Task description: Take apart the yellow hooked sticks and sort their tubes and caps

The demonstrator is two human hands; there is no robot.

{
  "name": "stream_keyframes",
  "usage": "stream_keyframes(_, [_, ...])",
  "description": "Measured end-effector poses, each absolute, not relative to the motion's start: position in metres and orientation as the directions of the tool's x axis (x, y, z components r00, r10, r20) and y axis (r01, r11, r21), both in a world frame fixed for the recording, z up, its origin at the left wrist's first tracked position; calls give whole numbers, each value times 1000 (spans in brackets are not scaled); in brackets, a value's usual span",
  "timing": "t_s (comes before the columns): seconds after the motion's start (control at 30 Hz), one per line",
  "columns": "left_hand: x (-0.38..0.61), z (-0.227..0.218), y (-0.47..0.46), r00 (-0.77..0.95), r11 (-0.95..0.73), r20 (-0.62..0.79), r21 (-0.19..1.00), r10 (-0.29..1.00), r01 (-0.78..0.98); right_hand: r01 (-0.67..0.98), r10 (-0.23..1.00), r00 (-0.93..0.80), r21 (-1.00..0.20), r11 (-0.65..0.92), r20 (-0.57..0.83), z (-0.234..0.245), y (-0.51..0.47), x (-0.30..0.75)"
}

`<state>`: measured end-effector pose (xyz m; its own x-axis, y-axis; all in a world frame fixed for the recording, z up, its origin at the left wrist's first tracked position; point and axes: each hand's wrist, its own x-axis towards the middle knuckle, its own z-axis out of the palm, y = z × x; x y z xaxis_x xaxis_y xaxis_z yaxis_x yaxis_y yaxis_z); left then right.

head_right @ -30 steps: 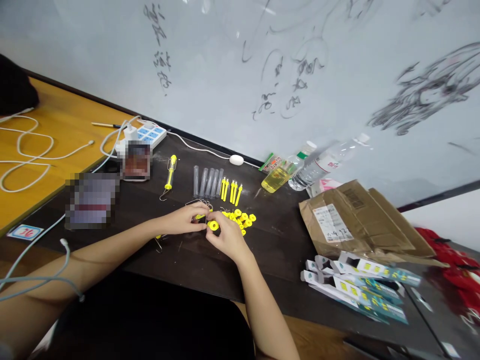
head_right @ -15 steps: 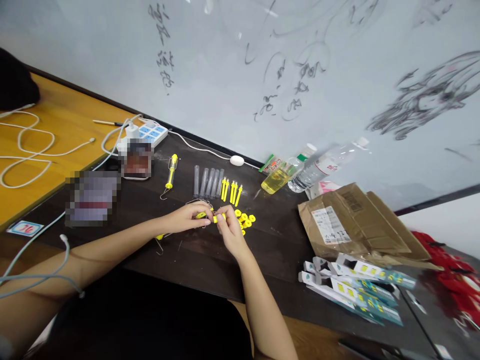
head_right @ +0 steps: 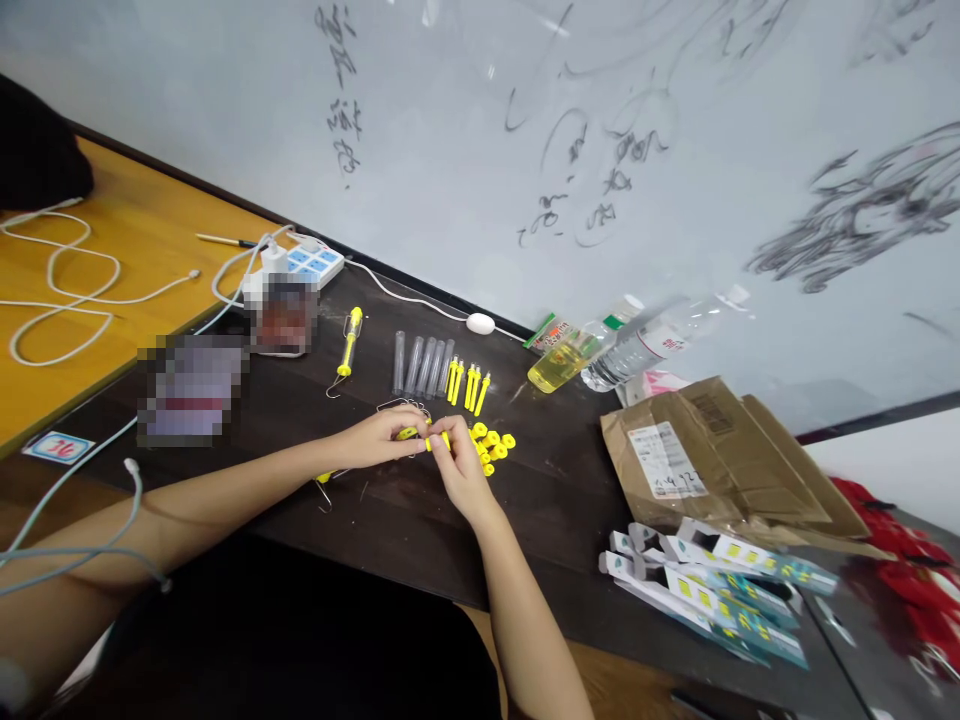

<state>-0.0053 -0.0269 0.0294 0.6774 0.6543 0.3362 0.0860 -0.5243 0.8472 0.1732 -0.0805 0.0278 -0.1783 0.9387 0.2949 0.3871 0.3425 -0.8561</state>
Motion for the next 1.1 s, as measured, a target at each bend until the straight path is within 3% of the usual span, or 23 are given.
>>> stream_keyframes(0.2, [-4,28,-28,716,-310,155,947,681,90,492,888,-241,-739,460,392,31,-82,171])
stream_keyframes(0.37, [-4,30,-29,695,-388,219,917,685,93,515,881,-257,-715,473,398,30,-82,170])
stream_keyframes(0.47, [-3,31,-30,692,-355,181,928,698,115,517,888,-241,-723,458,390,30,-82,169])
stream_keyframes(0.57, [-3,30,-30,681,-363,184,923,708,128,426,926,-151,-822,378,347,30,-82,169])
stream_keyframes(0.73, [-7,28,-27,622,-606,373,767,688,211,100,985,-91,-983,155,146,31,-80,167])
stream_keyframes(0.93, [-21,39,-26,729,-724,245,514,639,461,62,990,-100,-992,107,100,32,-78,165])
stream_keyframes(1.1, [-32,45,-20,854,-767,125,519,504,377,95,992,-94,-991,98,89,31,-77,165])
